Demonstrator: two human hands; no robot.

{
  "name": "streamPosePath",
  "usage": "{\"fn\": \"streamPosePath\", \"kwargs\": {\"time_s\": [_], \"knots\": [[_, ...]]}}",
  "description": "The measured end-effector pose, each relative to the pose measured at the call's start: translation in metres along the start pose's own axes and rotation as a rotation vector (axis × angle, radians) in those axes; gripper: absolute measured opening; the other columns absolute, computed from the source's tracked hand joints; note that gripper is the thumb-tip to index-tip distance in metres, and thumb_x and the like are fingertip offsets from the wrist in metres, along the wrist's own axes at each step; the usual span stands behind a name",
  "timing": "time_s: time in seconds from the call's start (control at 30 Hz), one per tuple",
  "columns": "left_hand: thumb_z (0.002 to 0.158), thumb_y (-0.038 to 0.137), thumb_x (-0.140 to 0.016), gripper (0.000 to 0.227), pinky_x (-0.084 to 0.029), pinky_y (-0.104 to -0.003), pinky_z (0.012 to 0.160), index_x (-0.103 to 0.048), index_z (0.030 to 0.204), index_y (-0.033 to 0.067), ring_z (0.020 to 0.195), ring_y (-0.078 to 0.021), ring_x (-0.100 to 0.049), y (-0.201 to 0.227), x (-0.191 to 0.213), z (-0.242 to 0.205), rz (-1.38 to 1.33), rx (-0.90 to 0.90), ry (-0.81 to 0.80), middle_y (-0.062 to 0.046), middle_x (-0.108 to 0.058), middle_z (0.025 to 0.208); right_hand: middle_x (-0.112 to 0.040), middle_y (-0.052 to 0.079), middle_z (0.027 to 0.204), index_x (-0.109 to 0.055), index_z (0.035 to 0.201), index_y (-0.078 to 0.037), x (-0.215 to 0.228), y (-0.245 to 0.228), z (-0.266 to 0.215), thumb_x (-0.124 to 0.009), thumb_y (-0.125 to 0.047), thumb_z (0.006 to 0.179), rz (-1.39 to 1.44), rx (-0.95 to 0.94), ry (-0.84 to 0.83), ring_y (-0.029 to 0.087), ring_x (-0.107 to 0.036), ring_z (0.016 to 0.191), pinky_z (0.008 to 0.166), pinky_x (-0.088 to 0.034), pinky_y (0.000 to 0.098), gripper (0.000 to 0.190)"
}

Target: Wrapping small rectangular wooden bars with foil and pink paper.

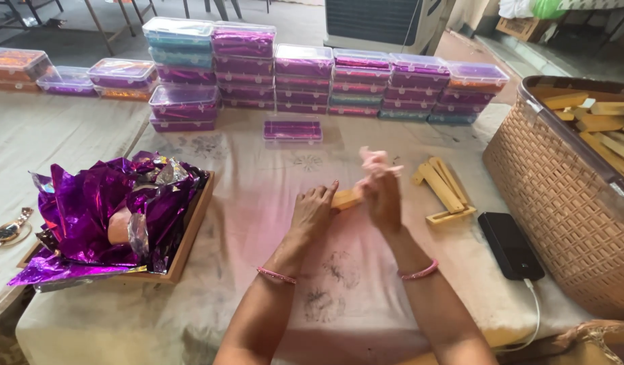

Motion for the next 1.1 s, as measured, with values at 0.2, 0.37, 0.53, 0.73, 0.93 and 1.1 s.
{"fn": "streamPosePath", "kwargs": {"time_s": [0.2, 0.37, 0.53, 0.73, 0.93, 1.1], "knots": [[0.071, 0.043, -0.084, 0.06, -0.044, -0.05, 0.092, -0.068, 0.125, 0.02, 0.118, -0.0274, -0.06, -0.022, -0.008, 0.0, 0.066, 0.19, -0.106, -0.005, -0.064, 0.124, -0.068, 0.016, 0.12, -0.068, 0.129, -0.007, -0.039, -0.024, -0.009, -0.066, -0.032, 0.093, -0.257, 0.127, -0.505, 0.034, -0.062, 0.116, 0.1, -0.042, 0.0521, 0.044], [0.069, 0.048, -0.087, 0.06, -0.043, -0.05, 0.093, -0.071, 0.122, 0.026, 0.116, -0.0267, -0.062, -0.026, 0.015, -0.001, -0.027, 0.282, -0.153, -0.004, -0.067, 0.118, -0.071, 0.016, 0.124, -0.07, 0.122, -0.007, -0.016, 0.044, -0.027, -0.062, -0.034, 0.099, -0.293, -0.138, -0.449, 0.033, -0.065, 0.115, 0.1, -0.046, 0.046, 0.036], [0.067, 0.048, -0.088, 0.057, -0.043, -0.049, 0.092, -0.073, 0.117, 0.0261, 0.114, -0.0247, -0.063, -0.024, 0.014, 0.0, -0.036, 0.262, -0.147, -0.002, -0.068, 0.114, -0.073, 0.013, 0.118, -0.073, 0.114, -0.012, 0.0, 0.072, -0.026, -0.061, -0.034, 0.1, -0.294, -0.48, -0.366, 0.032, -0.068, 0.11, 0.094, -0.051, 0.0418, 0.028], [0.068, 0.048, -0.087, 0.062, -0.045, -0.047, 0.094, -0.072, 0.122, 0.0224, 0.113, -0.0266, -0.062, -0.022, 0.0, 0.002, -0.075, 0.214, 0.006, -0.005, -0.067, 0.117, -0.067, 0.009, 0.123, -0.074, 0.115, -0.014, -0.001, 0.061, -0.023, -0.064, -0.037, 0.098, -0.703, -0.332, -0.113, 0.04, -0.05, 0.132, 0.108, -0.027, 0.0616, 0.03], [0.081, 0.042, -0.083, 0.056, -0.043, -0.048, 0.098, -0.069, 0.128, 0.0163, 0.119, -0.0289, -0.059, 0.003, 0.073, -0.011, -0.194, 0.163, 0.195, -0.009, -0.065, 0.125, -0.051, 0.012, 0.149, -0.064, 0.134, -0.009, 0.0, 0.087, -0.039, -0.075, -0.057, 0.082, -0.723, -0.338, -0.251, 0.034, -0.035, 0.146, 0.123, -0.023, 0.0572, 0.072], [0.087, 0.033, -0.081, 0.039, -0.045, -0.046, 0.101, -0.072, 0.121, 0.0158, 0.115, -0.0276, -0.062, -0.001, 0.173, -0.07, -0.131, -0.054, 0.391, -0.007, -0.067, 0.119, -0.051, 0.01, 0.148, -0.061, 0.136, -0.012, -0.004, 0.106, -0.045, -0.075, -0.051, 0.082, -0.626, -0.461, -0.32, 0.033, -0.037, 0.144, 0.118, -0.022, 0.0585, 0.068]]}}
Point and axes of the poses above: each hand's wrist, its own z-axis towards the middle knuckle, its own x-axis out of the back of the hand, y = z × x, the point moved 2 cm from there along z, towards the middle knuckle
